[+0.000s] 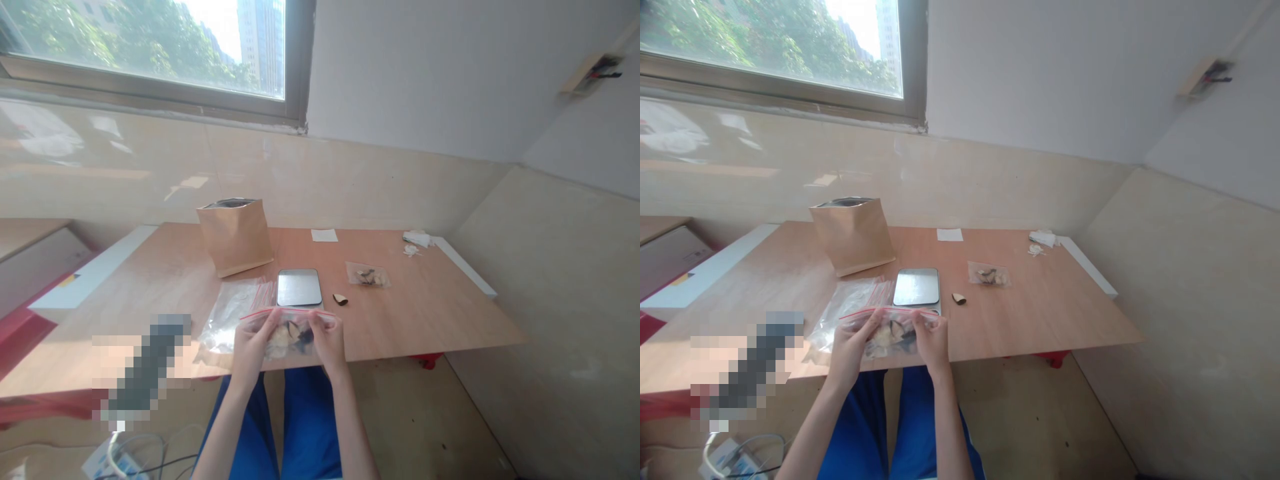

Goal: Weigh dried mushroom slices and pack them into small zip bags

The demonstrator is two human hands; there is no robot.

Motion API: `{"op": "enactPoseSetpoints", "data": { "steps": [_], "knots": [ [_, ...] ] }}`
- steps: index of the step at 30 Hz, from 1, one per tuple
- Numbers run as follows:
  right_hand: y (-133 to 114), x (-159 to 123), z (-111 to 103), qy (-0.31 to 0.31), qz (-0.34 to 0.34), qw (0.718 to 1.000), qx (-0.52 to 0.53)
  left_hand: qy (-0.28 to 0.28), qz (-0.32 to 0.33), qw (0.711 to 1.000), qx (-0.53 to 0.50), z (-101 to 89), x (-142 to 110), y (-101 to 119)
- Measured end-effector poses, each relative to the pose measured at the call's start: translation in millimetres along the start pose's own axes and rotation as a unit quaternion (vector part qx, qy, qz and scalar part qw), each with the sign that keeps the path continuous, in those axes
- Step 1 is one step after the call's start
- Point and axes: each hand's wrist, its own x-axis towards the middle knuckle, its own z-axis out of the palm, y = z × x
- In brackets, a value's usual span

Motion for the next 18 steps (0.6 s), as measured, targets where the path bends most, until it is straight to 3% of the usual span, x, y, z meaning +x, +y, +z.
{"op": "enactPoseSetpoints", "data": {
  "steps": [3, 6, 8, 10, 14, 16, 18],
  "knots": [
    [16, 0, -3, 0.015, 0.056, 0.998, 0.032, -0.038, -0.112, 0.989, -0.089, 1.4, 2, -4],
    [26, 5, -19, 0.06, 0.11, 0.99, 0.058, -0.052, -0.171, 0.976, -0.123, -0.2, 7, -10],
    [26, 18, -47, 0.095, 0.127, 0.986, 0.052, -0.059, -0.187, 0.976, -0.1, -8.2, 13, -14],
    [22, 40, -88, 0.171, 0.125, 0.977, 0.029, -0.037, -0.173, 0.982, -0.067, -20.6, 20, -15],
    [15, 91, -165, 0.207, 0.087, 0.96, -0.17, 0.061, -0.132, 0.987, -0.061, -40.6, 30, -11],
    [18, 106, -180, 0.27, 0.071, 0.922, -0.269, 0.066, -0.133, 0.987, -0.06, -43.8, 31, -9],
    [25, 108, -177, 0.321, 0.04, 0.89, -0.321, 0.046, -0.134, 0.989, -0.039, -44.2, 31, -8]
  ]
}}
